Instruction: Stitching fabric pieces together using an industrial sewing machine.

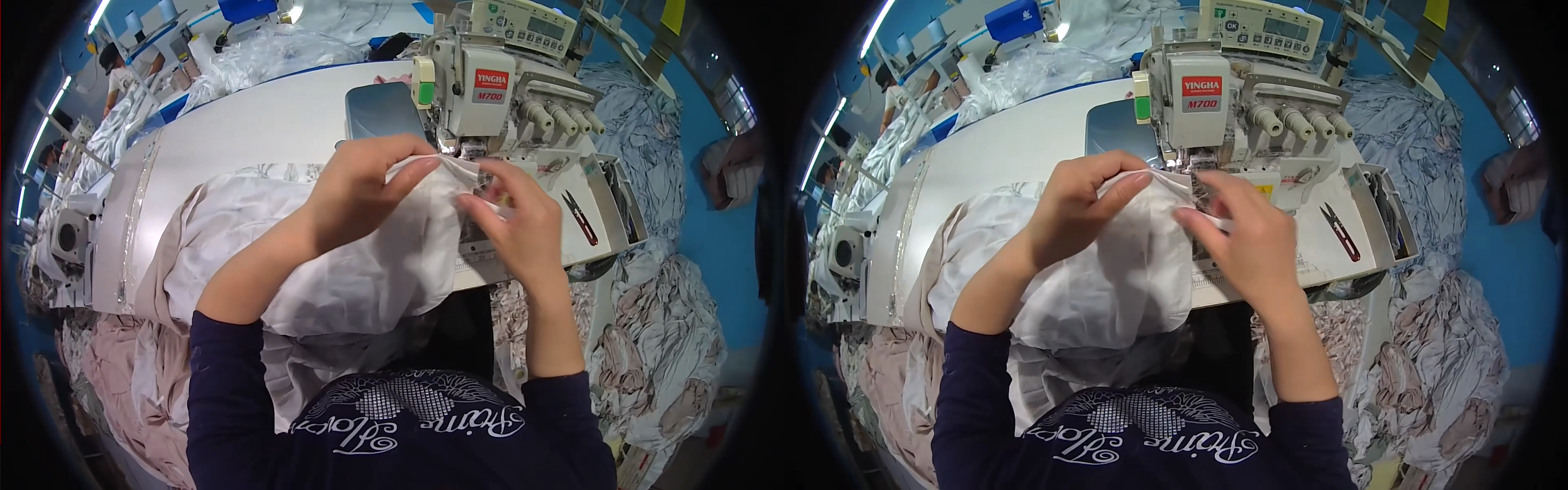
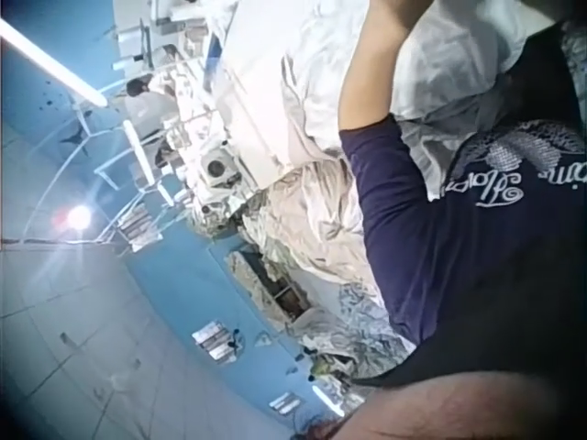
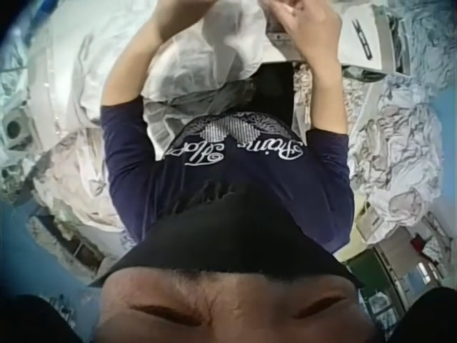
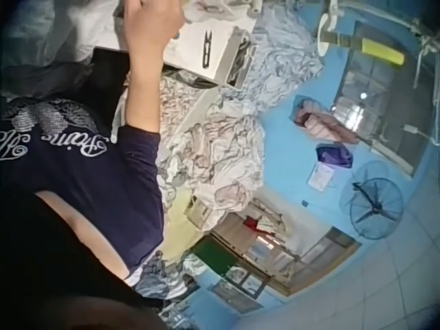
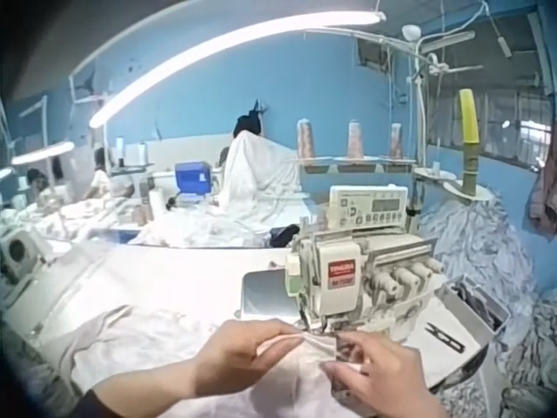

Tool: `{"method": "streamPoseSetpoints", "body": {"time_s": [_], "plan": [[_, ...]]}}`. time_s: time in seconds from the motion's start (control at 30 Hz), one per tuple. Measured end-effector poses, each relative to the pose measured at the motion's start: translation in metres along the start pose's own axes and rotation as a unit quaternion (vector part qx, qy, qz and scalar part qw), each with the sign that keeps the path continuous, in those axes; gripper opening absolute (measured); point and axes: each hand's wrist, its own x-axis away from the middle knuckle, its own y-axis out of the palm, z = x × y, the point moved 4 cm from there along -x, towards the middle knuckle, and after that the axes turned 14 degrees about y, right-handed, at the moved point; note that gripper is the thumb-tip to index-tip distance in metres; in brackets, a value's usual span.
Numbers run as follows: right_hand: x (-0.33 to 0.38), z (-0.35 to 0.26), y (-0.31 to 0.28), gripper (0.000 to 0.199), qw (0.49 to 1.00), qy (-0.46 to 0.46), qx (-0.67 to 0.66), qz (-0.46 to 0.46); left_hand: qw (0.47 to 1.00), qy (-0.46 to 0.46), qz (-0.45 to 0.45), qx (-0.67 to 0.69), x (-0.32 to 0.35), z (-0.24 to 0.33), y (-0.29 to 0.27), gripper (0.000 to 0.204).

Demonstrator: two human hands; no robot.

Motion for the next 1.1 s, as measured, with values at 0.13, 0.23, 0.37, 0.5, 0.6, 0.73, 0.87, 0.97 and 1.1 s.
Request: {"method": "streamPoseSetpoints", "body": {"time_s": [0.13,0.23,0.37,0.5,0.6,0.73,0.87,0.97,1.1], "plan": [[0.028,-0.001,-0.022,0.022,0.997,-0.038,-0.06,-0.021,0.997,-0.067,-0.049,0.003,0.002,-0.009,0.003,0.016],[0.045,-0.015,-0.029,0.025,0.968,-0.122,-0.217,-0.044,0.998,-0.032,-0.048,0.031,0.002,-0.008,0.008,0.016],[0.019,0.02,-0.002,0.029,0.958,0.098,-0.268,-0.015,0.995,-0.025,-0.039,0.09,0.004,-0.005,0.016,0.016],[0.02,0.048,0.034,0.013,0.927,0.218,-0.299,-0.064,0.999,0.029,-0.011,0.011,0.004,-0.002,0.021,0.013],[0.015,0.053,0.038,0.011,0.923,0.24,-0.3,-0.012,0.989,-0.008,-0.066,-0.133,0.004,0.005,0.02,0.009],[0.006,0.052,0.039,0.01,0.919,0.258,-0.296,-0.027,0.983,0.044,-0.055,-0.167,0.006,0.0,0.022,0.006],[0.0,0.058,0.042,0.01,0.909,0.279,-0.306,-0.038,0.973,0.123,-0.063,-0.186,0.001,-0.002,0.018,0.007],[-0.003,0.065,0.039,0.01,0.924,0.282,-0.257,-0.039,0.979,0.105,-0.067,-0.162,0.001,-0.003,0.018,0.012],[-0.009,0.062,0.04,0.011,0.925,0.277,-0.257,-0.031,0.981,0.105,-0.056,-0.155,-0.001,-0.011,0.018,0.016]]}}
